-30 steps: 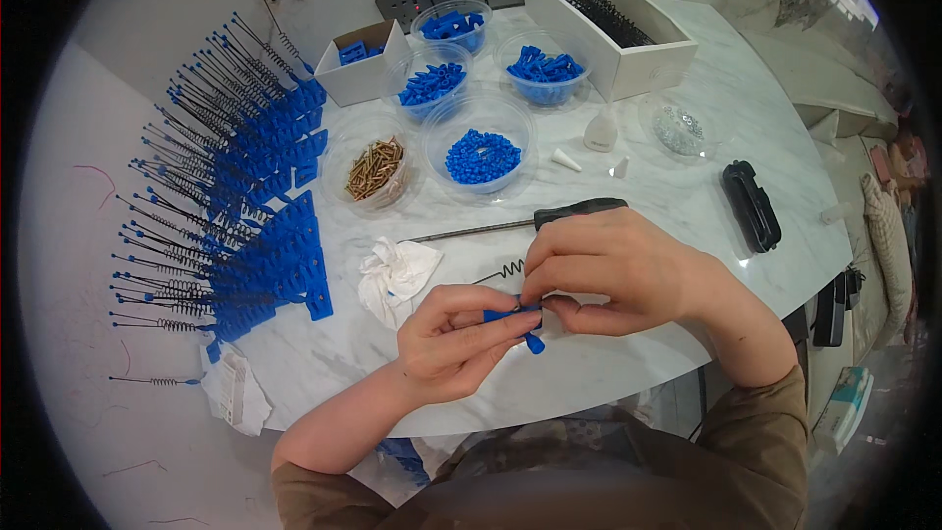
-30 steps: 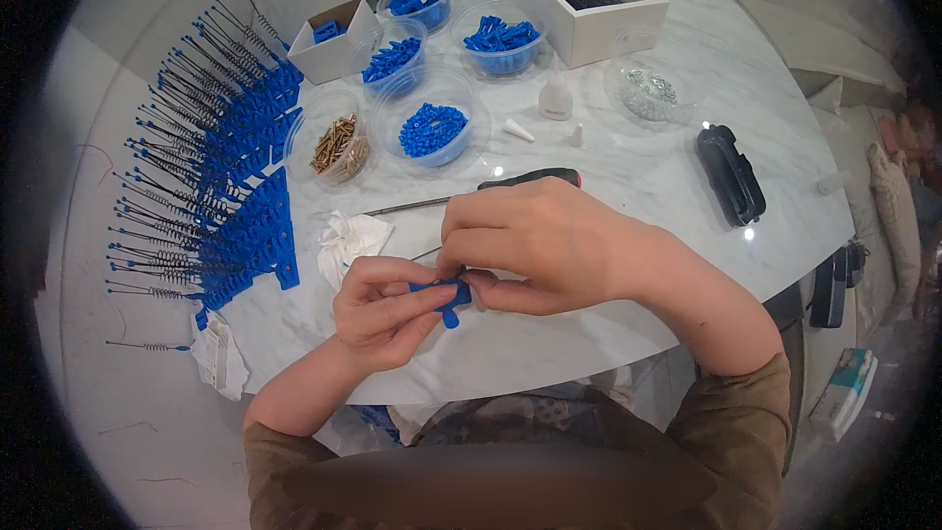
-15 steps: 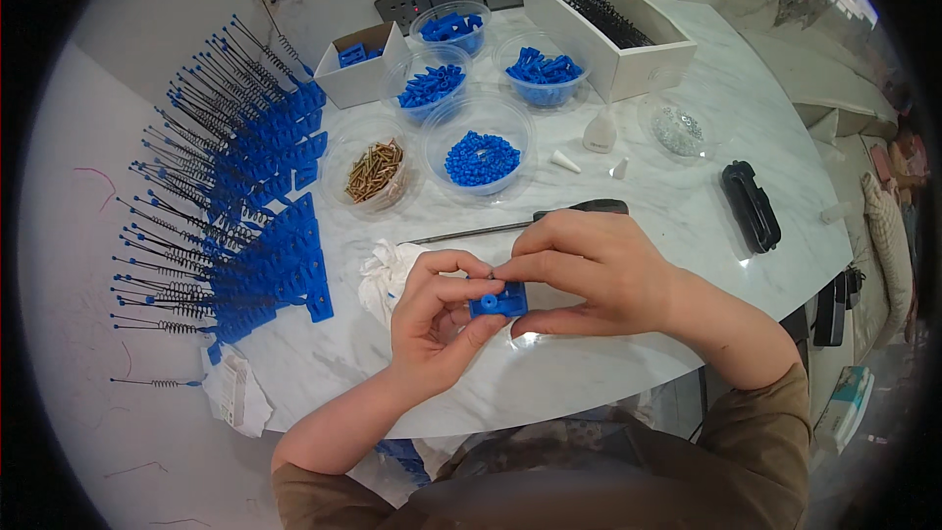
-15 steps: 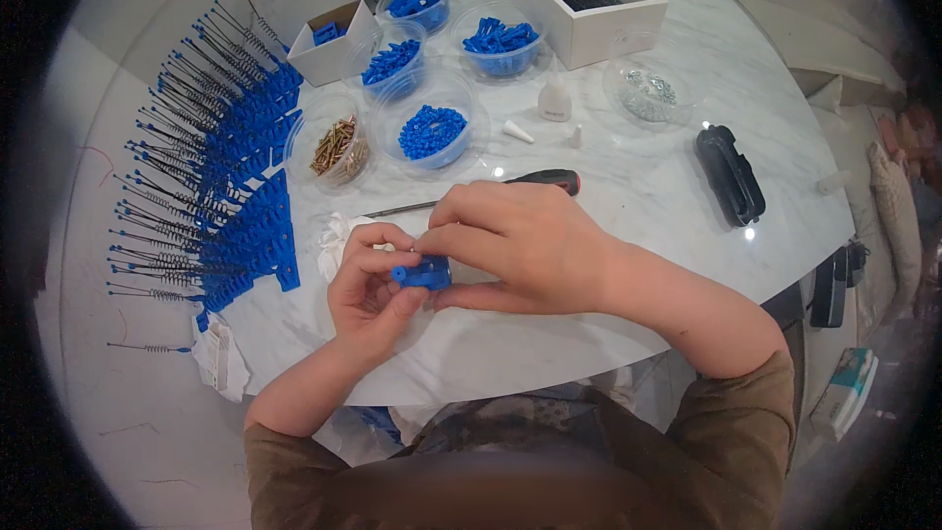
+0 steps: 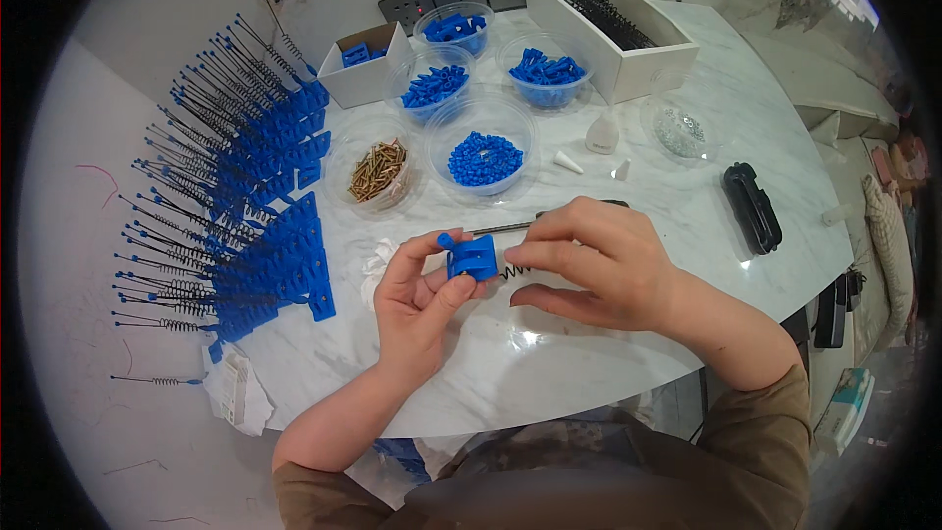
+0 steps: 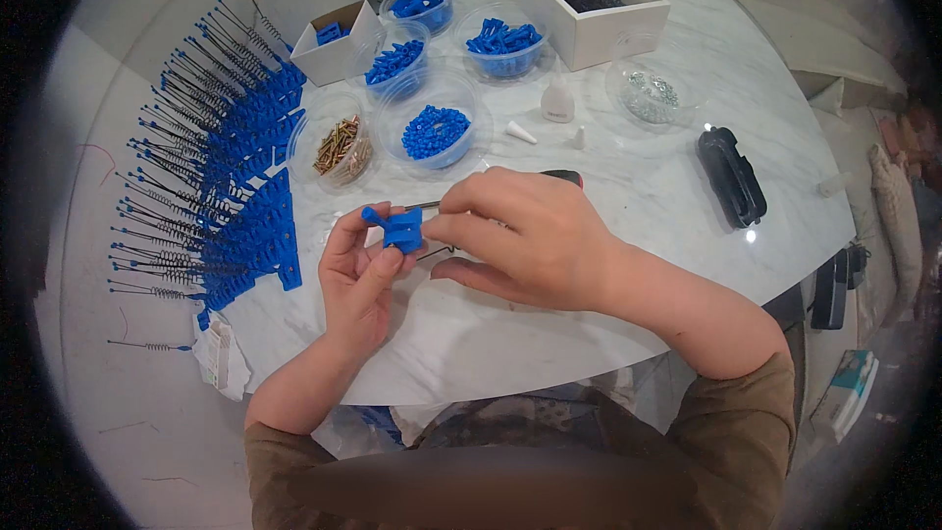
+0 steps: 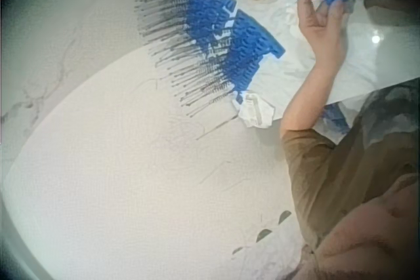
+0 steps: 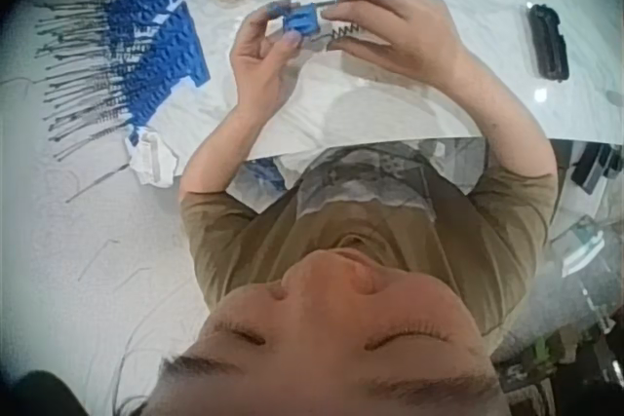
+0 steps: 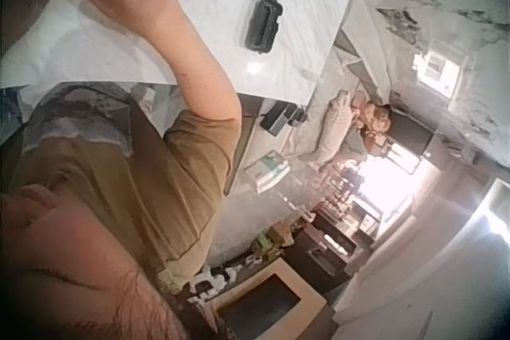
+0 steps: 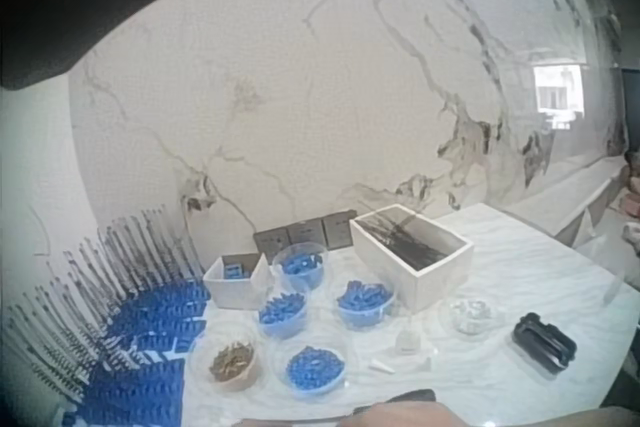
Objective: The person assembles small blue plastic components with metal springs and glue by hand.
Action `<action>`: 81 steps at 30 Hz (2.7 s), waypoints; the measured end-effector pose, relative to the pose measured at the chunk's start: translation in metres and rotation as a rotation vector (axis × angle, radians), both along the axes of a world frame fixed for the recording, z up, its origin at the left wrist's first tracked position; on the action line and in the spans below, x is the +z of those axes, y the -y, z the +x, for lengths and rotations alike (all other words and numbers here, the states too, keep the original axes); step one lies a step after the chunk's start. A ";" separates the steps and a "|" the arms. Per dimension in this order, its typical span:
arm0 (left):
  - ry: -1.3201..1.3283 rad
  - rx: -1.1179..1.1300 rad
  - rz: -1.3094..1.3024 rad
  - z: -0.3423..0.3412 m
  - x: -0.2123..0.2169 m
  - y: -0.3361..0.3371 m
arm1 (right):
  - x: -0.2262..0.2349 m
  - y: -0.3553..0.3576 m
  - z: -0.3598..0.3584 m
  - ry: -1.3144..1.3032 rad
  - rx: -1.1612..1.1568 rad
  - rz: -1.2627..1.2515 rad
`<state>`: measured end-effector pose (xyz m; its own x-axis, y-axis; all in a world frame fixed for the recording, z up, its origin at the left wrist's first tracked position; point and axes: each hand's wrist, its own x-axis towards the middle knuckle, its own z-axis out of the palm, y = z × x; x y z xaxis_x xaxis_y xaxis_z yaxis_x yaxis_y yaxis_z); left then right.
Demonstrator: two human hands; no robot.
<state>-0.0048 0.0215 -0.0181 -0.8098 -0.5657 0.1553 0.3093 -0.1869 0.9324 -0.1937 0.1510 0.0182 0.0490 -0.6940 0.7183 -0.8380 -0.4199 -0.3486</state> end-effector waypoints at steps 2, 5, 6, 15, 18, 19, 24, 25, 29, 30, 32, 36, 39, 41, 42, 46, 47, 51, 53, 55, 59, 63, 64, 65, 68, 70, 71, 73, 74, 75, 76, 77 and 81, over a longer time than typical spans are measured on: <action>-0.003 0.011 0.078 -0.002 0.002 -0.004 | -0.002 0.002 0.003 -0.044 0.002 -0.027; -0.042 -0.035 0.158 -0.002 0.001 -0.007 | -0.007 0.004 0.012 -0.041 0.011 -0.049; -0.039 -0.037 0.159 -0.002 0.001 -0.008 | -0.010 0.005 0.014 -0.049 0.026 -0.049; -0.024 -0.097 0.252 -0.003 0.007 -0.010 | 0.006 0.002 -0.007 -0.082 -0.082 0.015; -0.079 0.038 0.145 0.002 0.003 -0.011 | 0.003 -0.004 -0.021 -0.167 -0.248 0.185; -0.058 0.127 0.167 0.000 0.004 -0.007 | 0.003 -0.005 -0.023 -0.235 -0.316 0.281; -0.019 0.301 0.184 -0.002 0.004 0.006 | -0.007 -0.004 -0.016 -0.297 -0.381 0.431; -0.008 0.320 0.166 -0.003 0.005 0.005 | -0.010 -0.003 -0.015 -0.315 -0.402 0.433; 0.023 0.372 0.148 -0.007 0.006 0.002 | -0.015 -0.001 -0.014 -0.319 -0.390 0.459; 0.023 0.376 0.148 -0.006 0.007 0.002 | -0.014 -0.002 -0.014 -0.311 -0.383 0.451; -0.058 0.352 0.210 -0.005 0.008 0.006 | -0.011 -0.001 -0.014 -0.304 -0.373 0.440; -0.084 0.430 0.077 -0.006 0.010 0.018 | 0.004 0.000 -0.012 -0.295 -0.366 0.294; -0.173 0.587 -0.086 -0.003 0.023 0.023 | 0.019 -0.004 -0.005 -0.283 -0.347 0.203; -0.252 0.692 -0.354 -0.008 0.017 0.034 | 0.019 -0.002 -0.003 -0.276 -0.339 0.196; -0.234 0.709 -0.352 -0.008 0.018 0.039 | 0.017 0.000 -0.002 -0.245 -0.336 0.184; -0.270 0.769 -0.316 -0.011 0.014 0.048 | 0.001 0.001 0.003 -0.047 -0.369 0.169; -0.276 0.785 -0.306 -0.011 0.015 0.048 | 0.000 0.001 0.004 -0.048 -0.363 0.166; -0.279 0.812 -0.256 -0.009 0.016 0.050 | 0.001 -0.001 0.005 -0.076 -0.337 0.149; -0.267 0.808 -0.245 -0.009 0.015 0.052 | 0.002 -0.001 0.005 -0.092 -0.321 0.133; -0.254 0.800 -0.232 -0.009 0.013 0.051 | 0.003 -0.002 0.005 -0.123 -0.293 0.090; -0.249 0.730 -0.238 -0.010 0.011 0.047 | 0.002 -0.001 0.004 -0.146 -0.274 0.068; -0.273 0.714 -0.226 -0.010 0.009 0.048 | 0.000 0.001 0.004 -0.130 -0.275 0.092; -0.270 0.711 -0.224 -0.011 0.010 0.047 | 0.001 0.000 0.004 -0.130 -0.278 0.104; -0.252 0.723 -0.218 -0.011 0.011 0.046 | 0.000 0.000 0.004 -0.128 -0.280 0.107; -0.224 0.739 -0.211 -0.011 0.011 0.045 | -0.001 0.000 0.004 -0.136 -0.275 0.096; -0.215 0.742 -0.211 -0.012 0.011 0.045 | -0.002 -0.002 0.005 -0.130 -0.275 0.124; -0.213 0.743 -0.197 -0.012 0.011 0.043 | -0.002 -0.002 0.006 -0.129 -0.277 0.123; -0.211 0.741 -0.182 -0.012 0.010 0.043 | -0.003 -0.002 0.008 -0.111 -0.276 0.131; -0.216 0.742 -0.183 -0.012 0.008 0.044 | -0.003 -0.002 0.009 -0.110 -0.279 0.131; -0.220 0.744 -0.183 -0.012 0.007 0.044 | -0.003 -0.003 0.010 -0.111 -0.283 0.137; -0.217 0.743 -0.183 -0.012 0.007 0.044 | -0.003 -0.003 0.011 -0.111 -0.283 0.144; -0.213 0.743 -0.181 -0.013 0.008 0.044 | -0.003 -0.003 0.011 -0.109 -0.284 0.145; -0.204 0.741 -0.176 -0.013 0.008 0.045 | -0.001 -0.004 0.012 -0.096 -0.285 0.172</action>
